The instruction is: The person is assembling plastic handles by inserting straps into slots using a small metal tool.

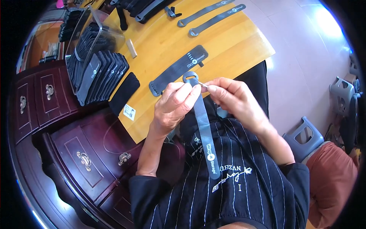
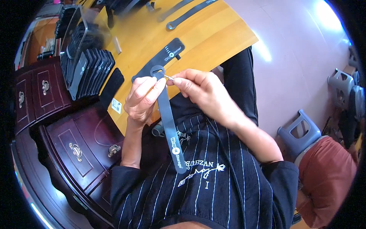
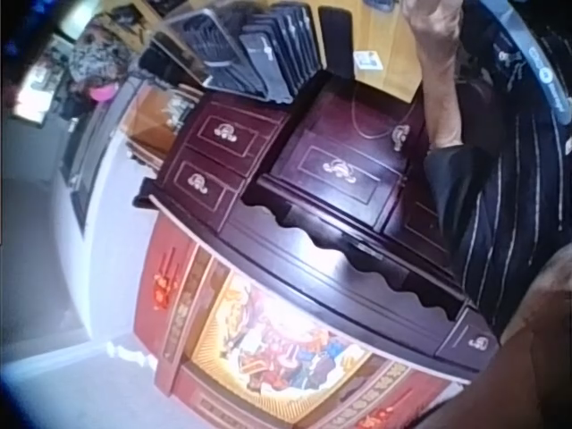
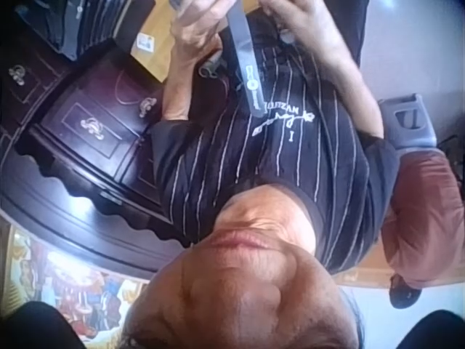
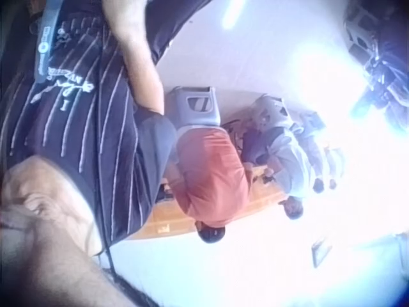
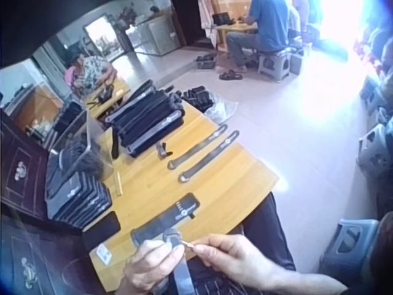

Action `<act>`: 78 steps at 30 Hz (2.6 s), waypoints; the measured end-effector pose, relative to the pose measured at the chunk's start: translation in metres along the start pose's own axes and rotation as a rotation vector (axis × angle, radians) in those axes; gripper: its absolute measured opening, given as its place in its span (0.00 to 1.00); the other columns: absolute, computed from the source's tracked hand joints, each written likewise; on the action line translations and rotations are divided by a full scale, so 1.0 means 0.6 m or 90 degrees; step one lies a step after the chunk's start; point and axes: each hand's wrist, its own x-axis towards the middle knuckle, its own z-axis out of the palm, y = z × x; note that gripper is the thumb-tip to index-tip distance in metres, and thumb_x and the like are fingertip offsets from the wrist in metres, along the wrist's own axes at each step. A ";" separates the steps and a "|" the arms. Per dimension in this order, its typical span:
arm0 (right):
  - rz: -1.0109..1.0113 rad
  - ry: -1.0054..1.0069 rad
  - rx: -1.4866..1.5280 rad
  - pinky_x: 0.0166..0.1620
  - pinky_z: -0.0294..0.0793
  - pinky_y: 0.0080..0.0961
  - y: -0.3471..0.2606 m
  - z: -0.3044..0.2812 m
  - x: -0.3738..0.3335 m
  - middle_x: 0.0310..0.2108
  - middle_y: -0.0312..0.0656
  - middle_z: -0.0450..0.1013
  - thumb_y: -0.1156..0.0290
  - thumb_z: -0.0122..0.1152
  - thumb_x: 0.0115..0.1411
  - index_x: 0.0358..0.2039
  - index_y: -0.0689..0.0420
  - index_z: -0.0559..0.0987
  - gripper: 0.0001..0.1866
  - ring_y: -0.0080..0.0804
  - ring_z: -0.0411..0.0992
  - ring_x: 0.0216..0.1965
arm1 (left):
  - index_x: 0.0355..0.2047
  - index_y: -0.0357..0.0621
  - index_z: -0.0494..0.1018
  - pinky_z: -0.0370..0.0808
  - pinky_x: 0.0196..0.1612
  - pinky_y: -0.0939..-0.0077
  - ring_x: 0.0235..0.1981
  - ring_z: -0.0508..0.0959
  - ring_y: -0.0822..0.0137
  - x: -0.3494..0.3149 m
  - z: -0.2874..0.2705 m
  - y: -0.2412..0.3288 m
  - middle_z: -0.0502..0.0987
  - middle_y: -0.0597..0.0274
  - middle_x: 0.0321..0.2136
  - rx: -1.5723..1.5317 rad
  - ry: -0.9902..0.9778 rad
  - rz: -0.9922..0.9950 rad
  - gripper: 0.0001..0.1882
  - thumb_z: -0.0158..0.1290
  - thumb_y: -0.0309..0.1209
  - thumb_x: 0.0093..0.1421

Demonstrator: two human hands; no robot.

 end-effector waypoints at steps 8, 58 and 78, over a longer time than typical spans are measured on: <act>-0.367 0.226 -0.591 0.29 0.71 0.25 0.026 0.016 0.011 0.25 0.43 0.72 0.70 0.54 0.62 0.35 0.57 0.79 0.07 0.37 0.74 0.26 | 0.37 0.35 0.77 0.77 0.37 0.70 0.37 0.76 0.59 -0.006 -0.004 -0.014 0.75 0.60 0.38 0.007 -0.120 -0.001 0.19 0.58 0.17 0.41; -0.280 0.127 -0.478 0.28 0.71 0.28 -0.028 0.005 -0.030 0.23 0.44 0.75 0.67 0.57 0.61 0.37 0.60 0.79 0.10 0.39 0.75 0.25 | 0.33 0.33 0.72 0.76 0.34 0.81 0.27 0.77 0.73 -0.021 0.097 0.059 0.77 0.56 0.29 -0.727 0.297 -0.535 0.05 0.51 0.24 0.64; -0.387 0.111 -0.336 0.31 0.75 0.23 0.007 0.023 -0.032 0.27 0.42 0.74 0.76 0.56 0.60 0.49 0.57 0.76 0.16 0.31 0.76 0.29 | 0.33 0.31 0.74 0.74 0.30 0.81 0.26 0.76 0.71 -0.029 0.103 0.064 0.77 0.58 0.28 -0.645 0.386 -0.433 0.03 0.53 0.21 0.61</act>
